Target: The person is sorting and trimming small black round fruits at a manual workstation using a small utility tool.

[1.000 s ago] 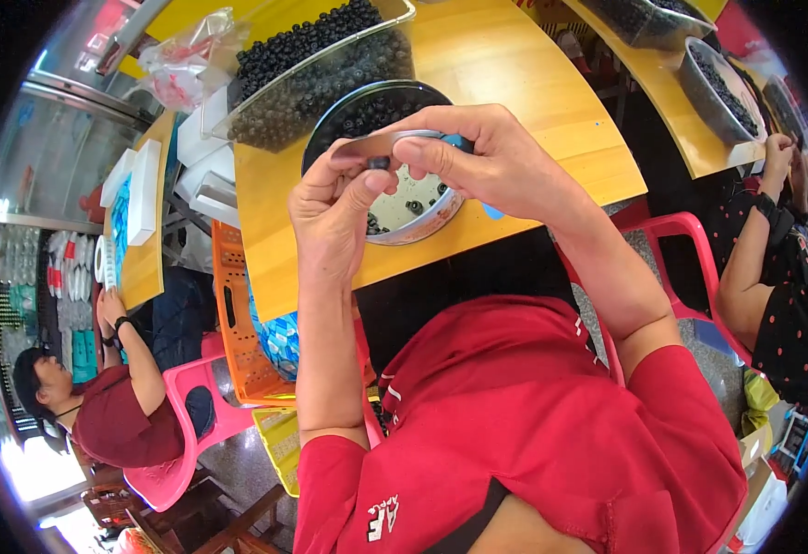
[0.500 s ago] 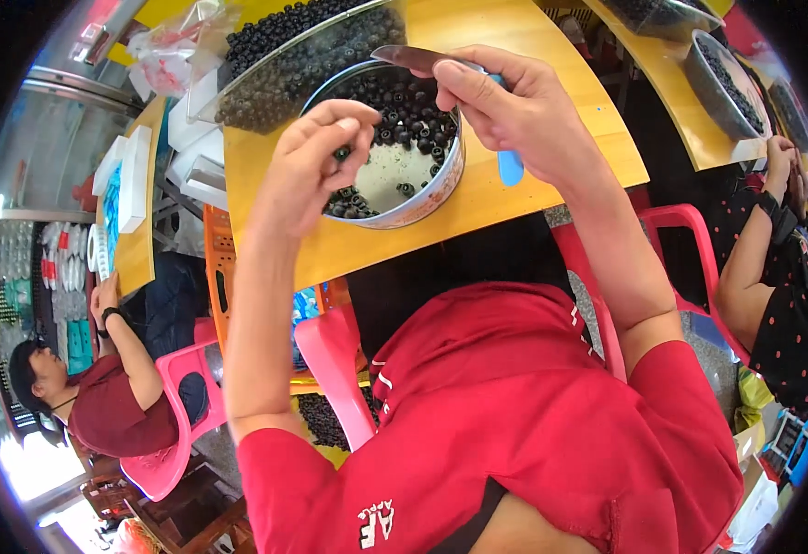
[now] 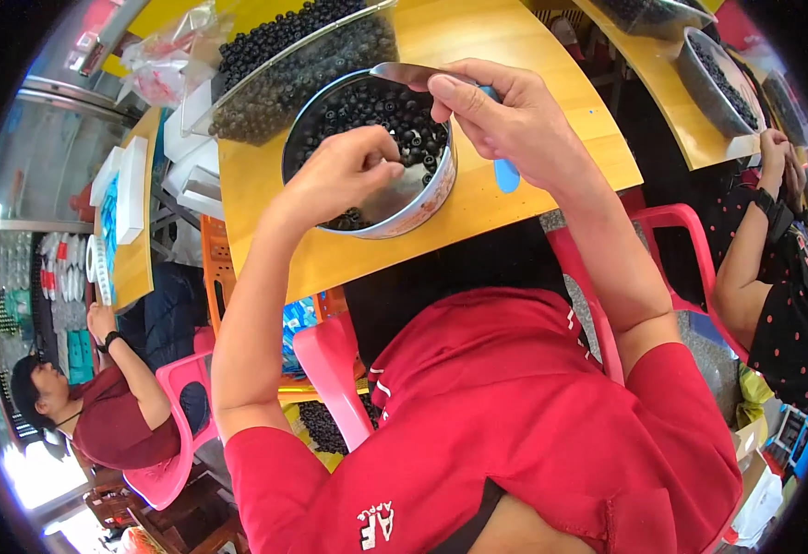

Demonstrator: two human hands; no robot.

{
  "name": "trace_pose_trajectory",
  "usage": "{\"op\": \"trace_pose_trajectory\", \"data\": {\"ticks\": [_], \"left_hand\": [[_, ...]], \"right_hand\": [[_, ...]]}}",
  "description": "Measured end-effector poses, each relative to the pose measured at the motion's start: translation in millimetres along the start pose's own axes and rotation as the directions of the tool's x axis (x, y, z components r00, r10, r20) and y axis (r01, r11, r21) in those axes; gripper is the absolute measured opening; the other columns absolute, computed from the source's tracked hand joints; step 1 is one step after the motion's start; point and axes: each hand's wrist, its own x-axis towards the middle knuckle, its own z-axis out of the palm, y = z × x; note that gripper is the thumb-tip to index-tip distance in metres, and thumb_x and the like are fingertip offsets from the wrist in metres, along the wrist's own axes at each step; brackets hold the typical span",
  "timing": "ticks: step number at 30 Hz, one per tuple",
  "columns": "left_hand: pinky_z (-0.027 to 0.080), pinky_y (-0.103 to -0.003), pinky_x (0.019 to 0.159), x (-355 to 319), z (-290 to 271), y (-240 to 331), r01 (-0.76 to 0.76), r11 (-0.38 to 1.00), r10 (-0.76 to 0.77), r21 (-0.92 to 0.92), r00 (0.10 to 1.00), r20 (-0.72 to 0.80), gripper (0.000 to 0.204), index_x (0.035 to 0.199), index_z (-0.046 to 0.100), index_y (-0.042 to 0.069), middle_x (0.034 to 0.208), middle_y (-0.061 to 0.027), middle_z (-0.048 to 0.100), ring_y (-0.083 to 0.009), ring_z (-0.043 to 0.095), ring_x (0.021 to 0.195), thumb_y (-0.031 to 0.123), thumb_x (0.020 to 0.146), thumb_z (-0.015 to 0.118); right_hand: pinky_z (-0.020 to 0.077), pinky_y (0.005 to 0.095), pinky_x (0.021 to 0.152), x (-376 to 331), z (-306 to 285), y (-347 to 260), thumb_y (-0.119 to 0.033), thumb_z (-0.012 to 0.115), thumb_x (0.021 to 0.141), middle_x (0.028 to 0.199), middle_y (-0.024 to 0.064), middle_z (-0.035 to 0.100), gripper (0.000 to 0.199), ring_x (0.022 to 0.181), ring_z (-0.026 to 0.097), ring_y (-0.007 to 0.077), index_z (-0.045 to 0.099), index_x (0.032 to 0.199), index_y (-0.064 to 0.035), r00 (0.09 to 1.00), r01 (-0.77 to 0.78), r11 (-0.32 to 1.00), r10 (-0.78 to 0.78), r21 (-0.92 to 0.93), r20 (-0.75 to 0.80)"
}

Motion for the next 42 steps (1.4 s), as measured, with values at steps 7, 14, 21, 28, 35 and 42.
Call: {"op": "trace_pose_trajectory", "data": {"ticks": [7,14,21,28,35,42], "left_hand": [[0.036,-0.020,0.059,-23,3,27,-0.105,0.898,-0.063,-0.428,0.931,-0.360,0.014,0.091,0.059,0.003,0.074,0.0053,0.052,-0.0032,0.043,0.067,0.011,0.084,0.069],[0.035,-0.018,0.059,-34,18,39,-0.239,0.742,-0.121,-0.627,0.872,-0.475,0.016,0.099,0.058,0.004,0.081,0.0045,0.056,-0.0021,0.045,0.070,0.010,0.087,0.067],[0.033,-0.015,0.054,-28,30,41,-0.399,0.413,-0.198,-0.819,0.838,-0.508,0.026,0.113,0.058,0.004,0.092,0.0004,0.061,-0.0007,0.048,0.071,0.014,0.090,0.064],[0.031,-0.016,0.053,-26,34,34,-0.409,0.340,-0.273,-0.847,0.819,-0.505,0.027,0.115,0.061,0.001,0.089,0.0008,0.061,-0.0017,0.041,0.063,0.012,0.090,0.064],[0.030,-0.017,0.053,-24,37,30,-0.441,0.230,-0.247,-0.868,0.836,-0.490,0.024,0.111,0.061,0.000,0.084,0.0019,0.057,-0.0030,0.039,0.062,0.008,0.089,0.064],[0.035,-0.018,0.057,-26,37,25,-0.471,0.272,-0.195,-0.839,0.827,-0.527,0.022,0.109,0.060,0.002,0.089,0.0021,0.058,-0.0027,0.044,0.067,0.008,0.089,0.066]], "right_hand": [[0.0306,0.0159,0.045,3,16,2,-0.027,0.069,0.087,0.073,-0.0033,0.061,0.032,0.053,0.042,-0.0012,0.067,0.106,-0.0017,1.000,0.001,0.990,-0.002,-0.143,-0.009],[0.0259,0.0164,0.043,0,27,-5,-0.023,0.073,0.084,0.065,-0.0068,0.054,0.028,0.050,0.038,-0.0019,0.068,0.104,-0.0032,0.997,-0.075,0.995,0.074,0.060,0.024],[0.0235,0.0168,0.041,2,35,-8,-0.020,0.072,0.085,0.065,-0.0065,0.054,0.028,0.047,0.036,-0.0018,0.066,0.106,-0.0034,0.995,-0.086,0.967,0.073,0.238,0.062],[0.0287,0.0171,0.043,4,39,-5,-0.022,0.068,0.089,0.066,-0.0045,0.056,0.026,0.049,0.038,-0.0010,0.066,0.106,-0.0027,0.996,0.025,0.989,-0.012,0.149,-0.088],[0.0298,0.0169,0.044,2,39,-4,-0.024,0.067,0.090,0.070,-0.0052,0.056,0.031,0.052,0.040,-0.0008,0.065,0.109,-0.0005,0.997,0.060,0.998,-0.061,-0.026,-0.045],[0.0275,0.0159,0.044,4,42,-5,-0.023,0.069,0.088,0.066,-0.0077,0.052,0.030,0.052,0.039,-0.0018,0.066,0.110,-0.0027,0.999,-0.025,0.999,0.023,0.040,0.041]]}}
